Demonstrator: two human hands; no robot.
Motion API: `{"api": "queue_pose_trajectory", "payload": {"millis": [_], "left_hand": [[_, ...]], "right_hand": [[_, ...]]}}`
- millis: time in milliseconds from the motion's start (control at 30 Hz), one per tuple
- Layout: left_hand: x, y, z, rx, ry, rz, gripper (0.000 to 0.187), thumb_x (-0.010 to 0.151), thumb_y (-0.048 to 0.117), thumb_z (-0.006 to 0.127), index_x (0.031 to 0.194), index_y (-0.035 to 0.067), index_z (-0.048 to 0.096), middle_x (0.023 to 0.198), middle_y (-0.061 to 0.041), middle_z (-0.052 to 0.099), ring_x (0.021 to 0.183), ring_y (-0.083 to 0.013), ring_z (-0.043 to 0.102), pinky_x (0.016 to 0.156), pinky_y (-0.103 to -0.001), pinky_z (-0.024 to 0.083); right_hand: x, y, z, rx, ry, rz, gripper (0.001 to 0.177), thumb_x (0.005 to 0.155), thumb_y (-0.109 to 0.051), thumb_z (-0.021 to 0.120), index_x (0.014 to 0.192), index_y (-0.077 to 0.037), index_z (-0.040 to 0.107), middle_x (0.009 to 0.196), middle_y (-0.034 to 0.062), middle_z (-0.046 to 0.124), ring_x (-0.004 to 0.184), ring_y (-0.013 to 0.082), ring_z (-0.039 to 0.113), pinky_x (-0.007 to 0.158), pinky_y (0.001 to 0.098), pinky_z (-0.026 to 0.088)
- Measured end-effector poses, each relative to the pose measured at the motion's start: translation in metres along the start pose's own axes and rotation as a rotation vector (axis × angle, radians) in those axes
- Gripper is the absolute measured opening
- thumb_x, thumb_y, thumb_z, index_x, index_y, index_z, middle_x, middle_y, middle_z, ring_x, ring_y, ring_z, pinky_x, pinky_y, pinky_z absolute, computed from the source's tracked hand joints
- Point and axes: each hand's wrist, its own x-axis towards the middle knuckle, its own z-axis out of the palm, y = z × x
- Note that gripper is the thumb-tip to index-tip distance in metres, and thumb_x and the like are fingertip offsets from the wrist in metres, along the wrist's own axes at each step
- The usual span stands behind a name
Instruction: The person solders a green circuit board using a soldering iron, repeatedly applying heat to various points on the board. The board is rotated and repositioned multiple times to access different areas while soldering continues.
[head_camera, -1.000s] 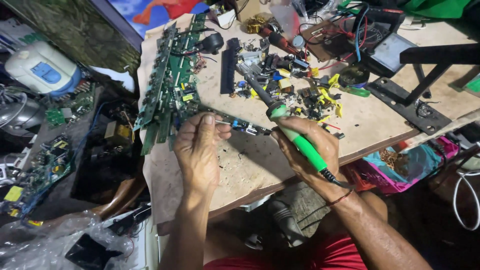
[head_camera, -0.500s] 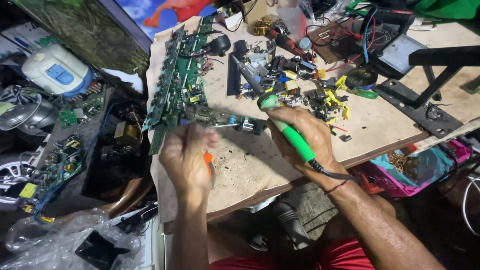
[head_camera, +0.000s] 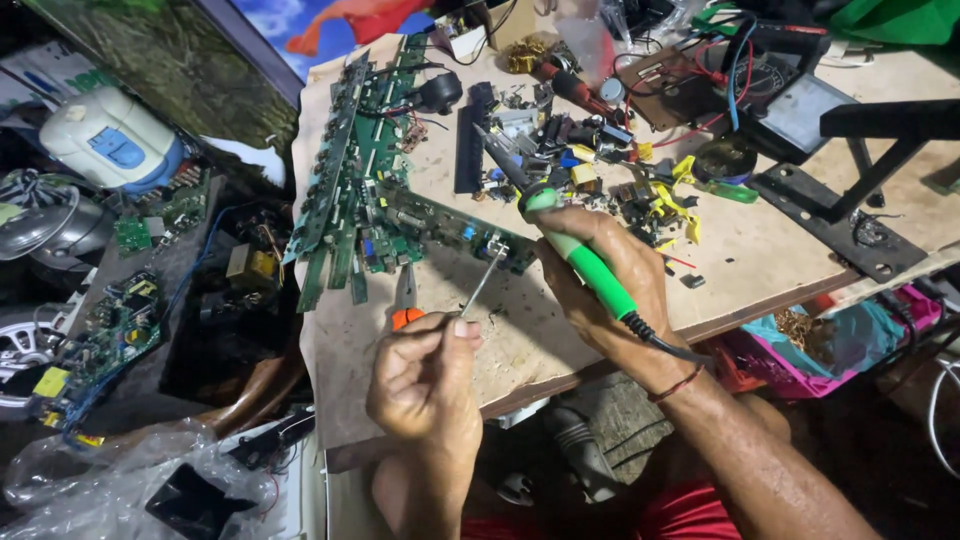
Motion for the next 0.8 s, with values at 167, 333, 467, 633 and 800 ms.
{"api": "queue_pose_trajectory", "payload": {"millis": [167, 333, 467, 633, 800], "left_hand": [[0.020, 0.001, -0.026, 0.136, -0.103, 0.104, 0.016, 0.092, -0.009, 0.071, 0.103, -0.002, 0.062, 0.097, -0.018, 0.073, 0.078, -0.0216, 0.077, 0.067, -0.025, 0.068], [0.027, 0.032, -0.022, 0.290, -0.156, -0.105, 0.014, 0.091, -0.003, 0.073, 0.101, -0.003, 0.064, 0.094, -0.016, 0.075, 0.081, -0.0216, 0.078, 0.075, -0.026, 0.066], [0.033, 0.040, -0.020, 0.365, -0.285, -0.173, 0.013, 0.090, 0.001, 0.076, 0.100, -0.002, 0.068, 0.092, -0.012, 0.076, 0.081, -0.0164, 0.076, 0.072, -0.022, 0.063], [0.036, 0.046, -0.018, 0.396, -0.373, -0.206, 0.007, 0.091, 0.001, 0.074, 0.097, 0.000, 0.071, 0.091, -0.009, 0.076, 0.083, -0.0149, 0.074, 0.077, -0.023, 0.061], [0.032, 0.044, -0.022, 0.611, -0.463, 0.201, 0.008, 0.092, 0.001, 0.076, 0.096, 0.004, 0.070, 0.089, -0.007, 0.073, 0.079, -0.0164, 0.071, 0.077, -0.026, 0.060]], "right_hand": [[-0.015, 0.011, -0.003, -0.008, 0.037, -0.051, 0.031, 0.099, 0.002, 0.075, 0.126, -0.005, 0.061, 0.122, 0.0136, 0.072, 0.111, 0.0276, 0.076, 0.097, 0.0368, 0.063], [-0.040, 0.017, -0.015, 0.028, 0.054, -0.037, 0.035, 0.097, 0.006, 0.076, 0.126, -0.005, 0.060, 0.121, 0.0137, 0.072, 0.113, 0.0261, 0.075, 0.101, 0.0375, 0.062], [-0.056, 0.024, -0.023, 0.009, 0.083, -0.007, 0.034, 0.095, 0.005, 0.078, 0.122, -0.005, 0.061, 0.115, 0.0145, 0.072, 0.105, 0.0259, 0.075, 0.094, 0.0362, 0.060], [-0.078, 0.037, -0.027, 0.003, 0.103, -0.005, 0.036, 0.093, 0.005, 0.080, 0.121, -0.006, 0.061, 0.116, 0.0143, 0.072, 0.108, 0.0273, 0.076, 0.096, 0.0371, 0.063], [-0.089, 0.040, -0.027, -0.023, 0.142, 0.061, 0.033, 0.094, 0.002, 0.081, 0.118, -0.009, 0.062, 0.112, 0.0118, 0.072, 0.104, 0.0252, 0.075, 0.094, 0.0353, 0.060]]}}
